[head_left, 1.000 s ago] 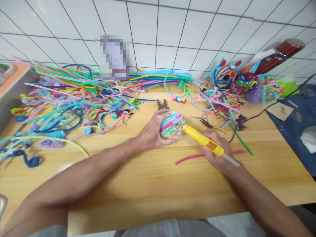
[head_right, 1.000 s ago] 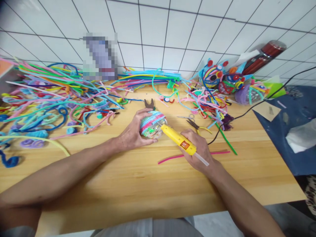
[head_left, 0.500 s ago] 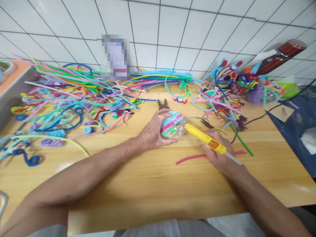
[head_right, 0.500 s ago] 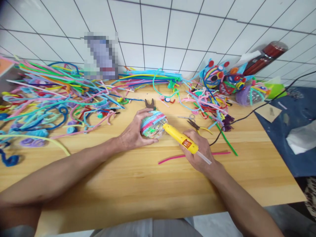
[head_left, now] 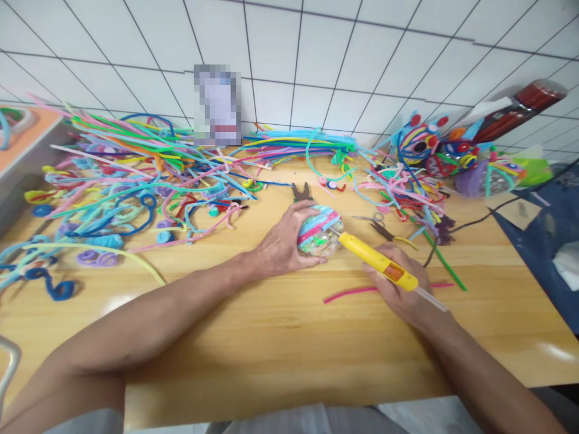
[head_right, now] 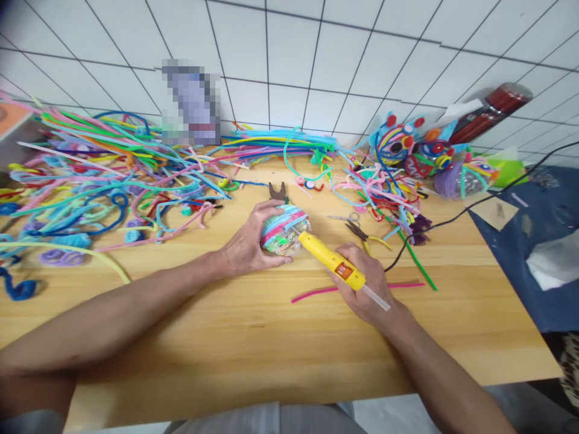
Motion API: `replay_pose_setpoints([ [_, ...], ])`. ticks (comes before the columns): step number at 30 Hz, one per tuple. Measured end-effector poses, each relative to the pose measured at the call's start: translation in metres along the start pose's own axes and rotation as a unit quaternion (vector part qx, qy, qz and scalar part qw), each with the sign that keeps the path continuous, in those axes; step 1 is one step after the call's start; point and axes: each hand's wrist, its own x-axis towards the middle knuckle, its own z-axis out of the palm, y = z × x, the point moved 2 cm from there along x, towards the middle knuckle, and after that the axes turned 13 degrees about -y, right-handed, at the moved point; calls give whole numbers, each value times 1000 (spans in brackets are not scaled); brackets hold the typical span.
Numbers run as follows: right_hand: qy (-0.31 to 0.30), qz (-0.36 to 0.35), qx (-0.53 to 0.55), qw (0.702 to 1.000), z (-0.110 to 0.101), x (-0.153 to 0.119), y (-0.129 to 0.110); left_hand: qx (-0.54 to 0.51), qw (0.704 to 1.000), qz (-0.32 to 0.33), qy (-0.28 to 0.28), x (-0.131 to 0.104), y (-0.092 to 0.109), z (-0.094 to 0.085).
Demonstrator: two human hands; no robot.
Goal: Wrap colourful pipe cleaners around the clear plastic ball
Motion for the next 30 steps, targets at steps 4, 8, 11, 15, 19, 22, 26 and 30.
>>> replay_pose_setpoints([
  [4,2,-13,-3,1000,-1,1,0,5,1000,1,0,0,1,0],
  [8,7,-22,-27,999,-3,2,3,1,1000,1,3,0,1,0],
  [11,-2,-12,-18,1000,-3,1,2,5,1000,-4,-1,0,1,0],
  [15,-11,-4,-2,1000,-2,0,0,6,1000,-3,-1,0,0,0],
  [19,-4,2,-17,1000,-3,0,2,3,1000,0,2,0,0,0],
  [22,-4,-3,-16,1000,-3,-1,2,3,1000,6,6,0,1,0],
  [26,-11,1,-16,1000,-2,0,1,8,1000,7,6,0,1,0],
  [30,4,-8,-21,1000,-3,2,3,14,1000,0,0,0,0,0],
])
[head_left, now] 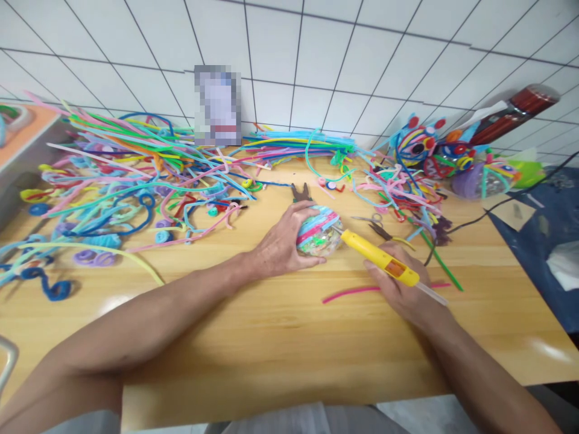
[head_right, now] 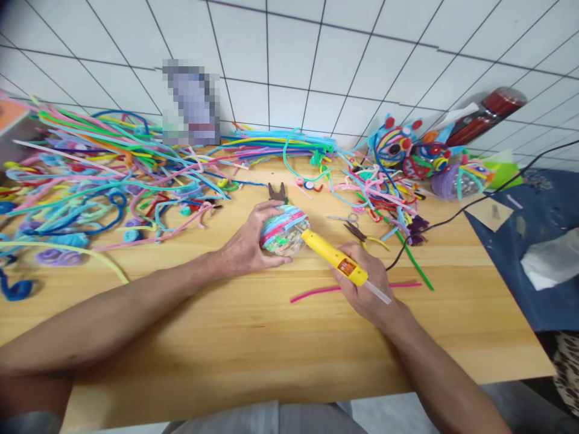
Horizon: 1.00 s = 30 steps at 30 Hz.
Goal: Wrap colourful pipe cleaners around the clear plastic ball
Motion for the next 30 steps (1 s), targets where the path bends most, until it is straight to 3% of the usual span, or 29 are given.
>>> replay_pose_setpoints([
  [12,-34,35,2,999,1,-4,4,-1,1000,-2,0,0,2,-1],
  [21,-28,17,4,999,-1,-2,1,-9,1000,2,7,0,0,0],
  [28,-36,113,94,989,2,1,10,-7,1000,5,15,-1,2,0],
  [30,-12,151,131,980,-5,4,16,-4,1000,-3,15,-1,2,0],
])
